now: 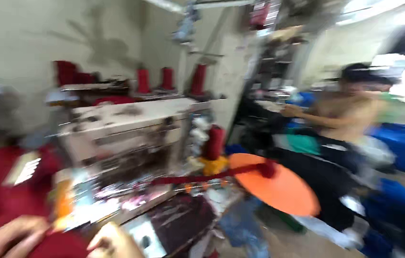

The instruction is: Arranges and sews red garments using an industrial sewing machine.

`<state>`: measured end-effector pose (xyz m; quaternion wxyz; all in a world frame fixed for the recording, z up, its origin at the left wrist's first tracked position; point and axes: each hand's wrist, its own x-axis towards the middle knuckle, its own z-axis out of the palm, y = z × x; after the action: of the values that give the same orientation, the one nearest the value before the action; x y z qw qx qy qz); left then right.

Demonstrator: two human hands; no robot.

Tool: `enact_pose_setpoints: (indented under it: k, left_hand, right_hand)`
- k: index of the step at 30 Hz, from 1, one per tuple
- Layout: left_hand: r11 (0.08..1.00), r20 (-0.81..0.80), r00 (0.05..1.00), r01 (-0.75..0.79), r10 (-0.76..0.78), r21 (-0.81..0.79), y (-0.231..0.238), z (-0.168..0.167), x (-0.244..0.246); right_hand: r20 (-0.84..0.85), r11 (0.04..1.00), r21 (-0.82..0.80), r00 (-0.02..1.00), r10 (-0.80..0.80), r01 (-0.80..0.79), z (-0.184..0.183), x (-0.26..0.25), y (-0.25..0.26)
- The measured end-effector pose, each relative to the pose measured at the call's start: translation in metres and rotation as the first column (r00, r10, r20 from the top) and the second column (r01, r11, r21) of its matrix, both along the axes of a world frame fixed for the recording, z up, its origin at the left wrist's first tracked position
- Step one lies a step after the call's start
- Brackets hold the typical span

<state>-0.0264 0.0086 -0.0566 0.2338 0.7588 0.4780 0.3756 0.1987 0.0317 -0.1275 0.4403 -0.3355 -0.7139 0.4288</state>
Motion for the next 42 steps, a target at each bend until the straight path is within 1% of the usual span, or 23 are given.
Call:
enact_pose_setpoints:
  k: [1,2,3,4,5,7,9,11,13,16,17,18,19,20,21,23,24,26,28,31,37,42]
  left_hand:
    - [0.996,0.04,0.997,-0.071,0.069,0.045,0.007,-0.007,0.001]
    - [0.98,0.058,0.985,-0.17,0.165,0.103,0.014,-0.014,0.005]
    - [0.958,0.056,0.968,-0.251,0.246,0.141,0.023,-0.02,0.009]
    - [0.946,0.043,0.957,-0.29,0.287,0.145,0.033,-0.024,0.012]
    - [0.944,0.027,0.952,-0.306,0.305,0.126,0.042,-0.029,0.014]
    - [0.948,-0.012,0.948,-0.317,0.317,-0.003,0.055,-0.041,0.02]
    - [0.929,-0.119,0.934,-0.351,0.338,-0.116,0.061,-0.048,0.029]
    - [0.903,-0.216,0.906,-0.399,0.363,-0.156,0.062,-0.05,0.038]
    - [0.88,-0.231,0.88,-0.453,0.416,-0.142,0.062,-0.054,0.045]
    - [0.877,-0.199,0.871,-0.472,0.448,-0.093,0.067,-0.061,0.046]
    - [0.884,-0.201,0.872,-0.465,0.447,-0.053,0.069,-0.064,0.047]
    - [0.891,-0.221,0.867,-0.454,0.447,0.022,0.071,-0.067,0.048]
    - [0.89,-0.252,0.853,-0.431,0.456,0.151,0.072,-0.073,0.049]
    - [0.869,-0.3,0.826,-0.396,0.478,0.295,0.073,-0.078,0.05]
    - [0.84,-0.356,0.784,-0.363,0.509,0.402,0.072,-0.081,0.052]
    - [0.807,-0.455,0.687,-0.35,0.566,0.475,0.061,-0.08,0.064]
    - [0.79,-0.474,0.647,-0.375,0.597,0.485,0.053,-0.08,0.071]
    - [0.75,-0.448,0.612,-0.431,0.652,0.502,0.041,-0.086,0.079]
    - [0.741,-0.403,0.636,-0.453,0.658,0.495,0.037,-0.091,0.081]
    - [0.756,-0.358,0.683,-0.463,0.637,0.463,0.039,-0.094,0.078]
    - [0.783,-0.38,0.698,-0.445,0.607,0.435,0.044,-0.092,0.074]
    - [0.784,-0.361,0.718,-0.418,0.594,0.459,0.044,-0.095,0.071]
  right_hand:
    - [-0.05,0.995,-0.097,0.999,0.016,-0.021,0.003,0.0,0.0]
    - [-0.065,0.981,-0.192,0.998,0.021,-0.033,0.004,0.002,0.001]
    - [-0.049,0.959,-0.282,0.998,0.028,-0.041,0.005,0.003,0.003]
    - [-0.011,0.939,-0.341,0.999,0.035,-0.037,0.002,0.004,0.006]
    - [0.045,0.924,-0.382,0.998,0.045,-0.024,-0.003,0.006,0.01]
    - [0.135,0.905,-0.426,0.988,0.072,-0.008,-0.019,0.01,0.016]
    - [0.153,0.885,-0.465,0.984,0.092,-0.01,-0.032,0.014,0.016]
    - [0.143,0.868,-0.497,0.985,0.095,-0.011,-0.039,0.017,0.013]
    - [0.15,0.856,-0.517,0.984,0.097,-0.005,-0.037,0.02,0.009]
    - [0.152,0.884,-0.467,0.983,0.105,-0.022,-0.036,0.022,0.007]
    - [0.155,0.894,-0.447,0.982,0.108,-0.028,-0.038,0.023,0.009]
    - [0.161,0.898,-0.44,0.981,0.11,-0.028,-0.04,0.024,0.01]
    - [0.164,0.898,-0.438,0.981,0.106,-0.024,-0.041,0.025,0.012]
    - [0.163,0.896,-0.444,0.981,0.102,-0.02,-0.041,0.026,0.013]
    - [0.157,0.894,-0.447,0.983,0.098,-0.018,-0.041,0.026,0.013]
    - [0.138,0.898,-0.44,0.986,0.091,-0.022,-0.042,0.026,0.014]
    - [0.134,0.896,-0.443,0.987,0.088,-0.02,-0.042,0.026,0.013]
    - [0.14,0.904,-0.427,0.987,0.077,-0.01,-0.04,0.027,0.014]
    - [0.167,0.914,-0.406,0.984,0.06,0.013,-0.041,0.027,0.016]
    - [0.218,0.924,-0.38,0.975,0.047,0.04,-0.04,0.026,0.016]
    - [0.271,0.958,-0.276,0.963,-0.001,0.079,-0.032,0.025,0.011]
    - [0.254,0.972,-0.209,0.966,-0.052,0.107,-0.035,0.026,0.006]
